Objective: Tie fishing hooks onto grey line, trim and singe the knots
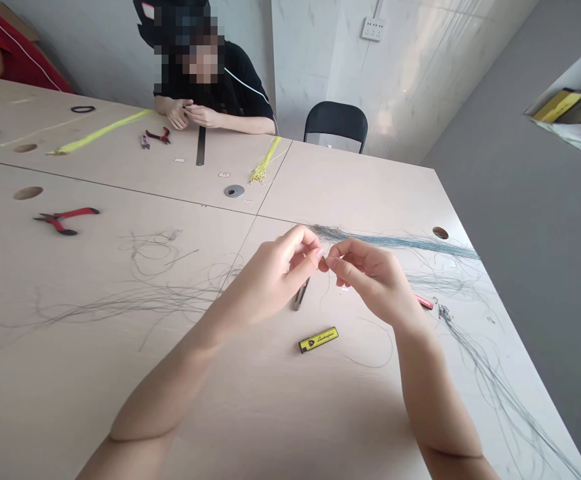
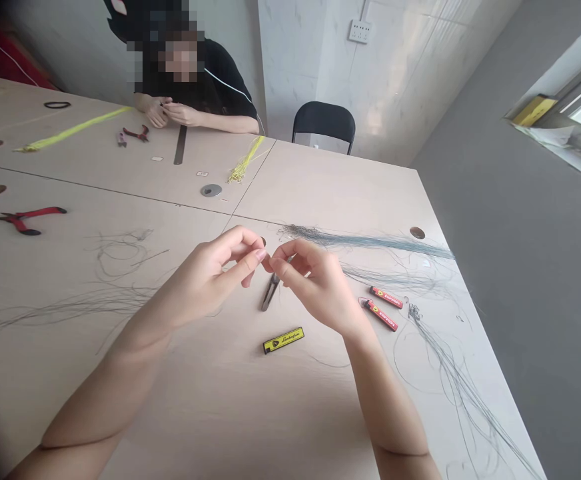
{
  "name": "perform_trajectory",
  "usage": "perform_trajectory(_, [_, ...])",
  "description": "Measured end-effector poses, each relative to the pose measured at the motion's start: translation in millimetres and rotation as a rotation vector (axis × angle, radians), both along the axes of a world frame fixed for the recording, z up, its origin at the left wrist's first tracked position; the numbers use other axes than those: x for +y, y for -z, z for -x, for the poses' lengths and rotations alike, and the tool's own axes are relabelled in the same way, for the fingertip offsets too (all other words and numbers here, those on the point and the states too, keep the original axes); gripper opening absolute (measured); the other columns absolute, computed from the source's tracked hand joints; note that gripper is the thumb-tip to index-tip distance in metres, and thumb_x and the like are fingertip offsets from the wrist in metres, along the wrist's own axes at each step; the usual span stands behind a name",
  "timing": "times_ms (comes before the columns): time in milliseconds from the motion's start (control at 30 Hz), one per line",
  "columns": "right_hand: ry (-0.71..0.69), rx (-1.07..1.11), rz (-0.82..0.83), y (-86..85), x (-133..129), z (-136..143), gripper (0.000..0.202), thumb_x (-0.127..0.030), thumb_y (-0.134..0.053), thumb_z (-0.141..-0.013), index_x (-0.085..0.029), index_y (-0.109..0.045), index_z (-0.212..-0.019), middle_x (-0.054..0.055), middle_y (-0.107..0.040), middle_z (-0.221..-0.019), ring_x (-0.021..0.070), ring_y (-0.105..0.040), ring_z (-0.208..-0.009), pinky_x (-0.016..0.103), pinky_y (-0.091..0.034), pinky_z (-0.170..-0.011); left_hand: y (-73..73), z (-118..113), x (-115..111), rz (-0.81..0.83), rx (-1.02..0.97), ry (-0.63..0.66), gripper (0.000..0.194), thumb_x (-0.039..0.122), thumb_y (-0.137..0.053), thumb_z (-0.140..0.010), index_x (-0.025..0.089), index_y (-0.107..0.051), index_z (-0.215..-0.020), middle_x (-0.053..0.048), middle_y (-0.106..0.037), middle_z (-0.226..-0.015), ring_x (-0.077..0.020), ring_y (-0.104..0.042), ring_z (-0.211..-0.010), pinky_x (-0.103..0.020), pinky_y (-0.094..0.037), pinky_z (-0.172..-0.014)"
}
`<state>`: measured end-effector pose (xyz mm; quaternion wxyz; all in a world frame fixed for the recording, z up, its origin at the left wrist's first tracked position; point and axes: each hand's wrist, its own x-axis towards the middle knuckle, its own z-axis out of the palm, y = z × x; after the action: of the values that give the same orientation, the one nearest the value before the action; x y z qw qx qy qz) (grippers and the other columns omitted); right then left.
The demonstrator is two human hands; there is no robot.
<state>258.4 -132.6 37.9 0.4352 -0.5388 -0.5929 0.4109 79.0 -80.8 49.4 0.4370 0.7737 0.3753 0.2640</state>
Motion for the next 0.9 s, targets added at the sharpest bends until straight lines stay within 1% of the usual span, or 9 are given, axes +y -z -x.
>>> perform_trajectory(133, [0.005,0.037,-0.016,3.1,1,2,0.021,-0.036,-0.059,-0.093,-0.019,-0.06,-0.082,0.002,-0.067,-0.08,0.0107,-0.056,-0.066,0.026,-0.045,-0.062,1.3,-2,-2,0.044,-0.037,0.0,0.019,0.036,-0.043,-0.1,0.023,-0.048,-0.087,0.006,-0.052,-0.056,-0.0082,-0.043,-0.043,-0.02,-0.029,-0.04])
perform_trajectory(267, [0.061,0.052,-0.032,9.2,5,6,0.018,-0.036,-0.06,-0.093,-0.02,-0.061,-0.084,0.001,-0.067,-0.078,0.0108,-0.056,-0.065,0.026,-0.044,-0.06,5.4,-5,-5,0.035,-0.069,-0.067,0.019,0.037,-0.042,-0.1,0.024,-0.045,-0.087,0.007,-0.049,-0.053,-0.0099,-0.046,-0.045,-0.021,-0.033,-0.043])
perform_trajectory(367, [0.076,0.024,-0.055,11.3,6,8,0.017,-0.034,-0.059,-0.093,-0.02,-0.061,-0.084,0.001,-0.068,-0.08,0.011,-0.057,-0.066,0.026,-0.044,-0.06,6.0,-7,-7,0.02,-0.04,-0.108,0.018,0.036,-0.042,-0.1,0.024,-0.045,-0.087,0.007,-0.047,-0.054,-0.0092,-0.039,-0.043,-0.022,-0.03,-0.042])
perform_trajectory(467, [0.116,-0.002,-0.077,11.2,6,7,0.018,-0.035,-0.058,-0.093,-0.02,-0.061,-0.083,0.001,-0.065,-0.077,0.0115,-0.057,-0.066,0.027,-0.045,-0.062,5.3,-7,-7,0.024,-0.047,-0.123,0.018,0.036,-0.043,-0.099,0.024,-0.046,-0.087,0.006,-0.052,-0.061,-0.008,-0.035,-0.042,-0.023,-0.027,-0.041])
perform_trajectory(533, [0.179,0.015,-0.097,10.6,6,4,0.017,-0.035,-0.058,-0.093,-0.021,-0.061,-0.085,0.0,-0.064,-0.076,0.0115,-0.057,-0.066,0.027,-0.046,-0.062,4.9,-7,-6,0.026,-0.098,-0.132,0.018,0.036,-0.045,-0.099,0.023,-0.048,-0.086,0.004,-0.055,-0.067,-0.0075,-0.036,-0.045,-0.023,-0.029,-0.042])
perform_trajectory(600, [0.214,0.037,-0.12,9.6,6,2,0.016,-0.036,-0.058,-0.094,-0.021,-0.063,-0.09,0.001,-0.065,-0.082,0.0113,-0.058,-0.067,0.026,-0.047,-0.063,4.4,-8,-4,0.02,-0.156,-0.149,0.018,0.034,-0.048,-0.097,0.022,-0.05,-0.085,0.003,-0.054,-0.07,-0.0078,-0.04,-0.05,-0.022,-0.032,-0.045])
perform_trajectory(733, [0.115,0.023,-0.14,8.1,5,3,0.015,-0.037,-0.062,-0.093,-0.023,-0.067,-0.095,0.003,-0.067,-0.098,0.0123,-0.06,-0.078,0.026,-0.048,-0.066,2.2,-9,-2,0.043,-0.235,-0.18,0.017,0.031,-0.052,-0.095,0.021,-0.054,-0.081,0.003,-0.047,-0.066,-0.0089,-0.039,-0.054,-0.023,-0.033,-0.047])
perform_trajectory(800, [0.092,0.017,-0.143,8.1,5,5,0.014,-0.037,-0.064,-0.093,-0.023,-0.067,-0.091,0.003,-0.067,-0.095,0.0132,-0.061,-0.08,0.026,-0.049,-0.066,1.2,-9,-1,0.065,-0.255,-0.194,0.017,0.031,-0.053,-0.094,0.021,-0.055,-0.081,0.003,-0.046,-0.064,-0.0093,-0.039,-0.054,-0.023,-0.032,-0.047])
perform_trajectory(900, [0.116,0.044,-0.143,8.5,6,7,0.014,-0.036,-0.065,-0.092,-0.022,-0.067,-0.088,0.002,-0.067,-0.087,0.0134,-0.061,-0.077,0.027,-0.05,-0.067,0.8,-11,-2,0.083,-0.259,-0.205,0.017,0.033,-0.055,-0.094,0.021,-0.058,-0.082,0.003,-0.048,-0.063,-0.0096,-0.041,-0.054,-0.024,-0.033,-0.047])
